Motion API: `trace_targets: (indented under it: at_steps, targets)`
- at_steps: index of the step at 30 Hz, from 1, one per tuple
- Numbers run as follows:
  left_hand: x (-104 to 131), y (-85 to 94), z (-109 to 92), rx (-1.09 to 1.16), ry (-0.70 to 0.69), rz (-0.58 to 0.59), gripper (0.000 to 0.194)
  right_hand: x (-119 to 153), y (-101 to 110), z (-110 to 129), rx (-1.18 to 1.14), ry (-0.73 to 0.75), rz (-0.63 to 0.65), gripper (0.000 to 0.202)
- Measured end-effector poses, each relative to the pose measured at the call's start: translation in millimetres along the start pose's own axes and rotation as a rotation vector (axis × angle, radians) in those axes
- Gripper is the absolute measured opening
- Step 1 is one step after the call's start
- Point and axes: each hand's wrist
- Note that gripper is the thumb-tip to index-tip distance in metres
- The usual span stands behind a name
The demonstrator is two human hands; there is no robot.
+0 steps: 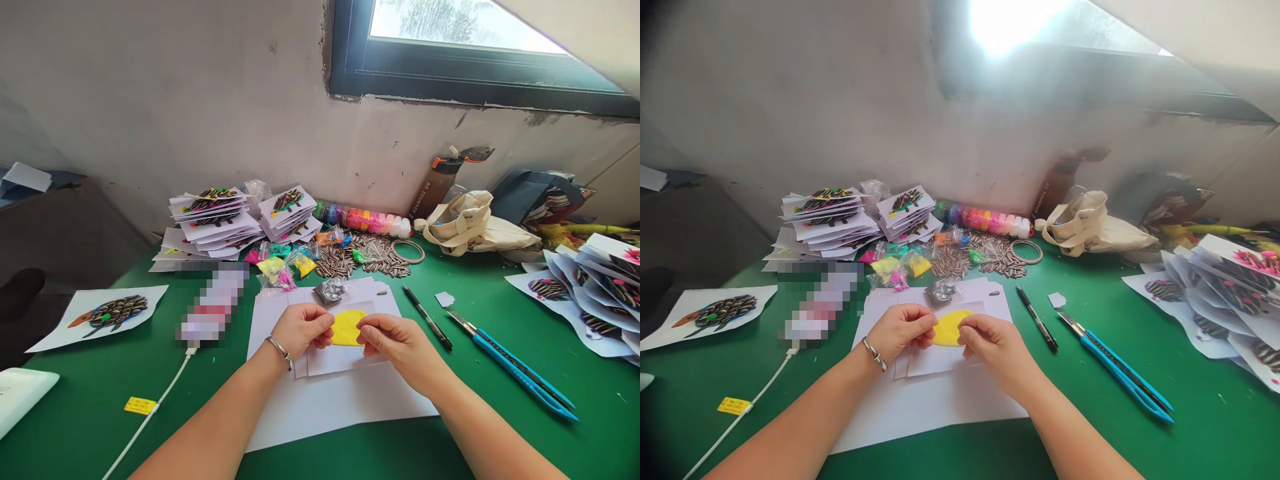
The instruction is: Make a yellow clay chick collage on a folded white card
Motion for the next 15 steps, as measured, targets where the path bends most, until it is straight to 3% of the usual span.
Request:
trace_targets:
  at_steps: [4, 11, 15]
  targets:
    - [-0.1, 0.3, 0.1, -0.002, 0.006, -0.003, 0.039, 0.5, 1.1, 0.1, 0.064, 0.021, 0.004, 0.025]
    - [0.9, -0.2, -1.5, -0.002, 0.002, -0.001, 0.039, 2.1, -1.1, -5.7, -0.038, -0.02, 0.034, 0.024]
    - [0.4, -0.3, -1.1, 0.001, 0.002, -0.002, 0.039, 1.2, 0.6, -1.8, 0.043, -0.008, 0.036, 0.025]
Point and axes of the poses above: each hand's wrist, its own x-axis away from the middle knuckle, its own y-axis out of the back of the hand, z = x × y, and after that the axes turned 12 degrees about y, right-handed
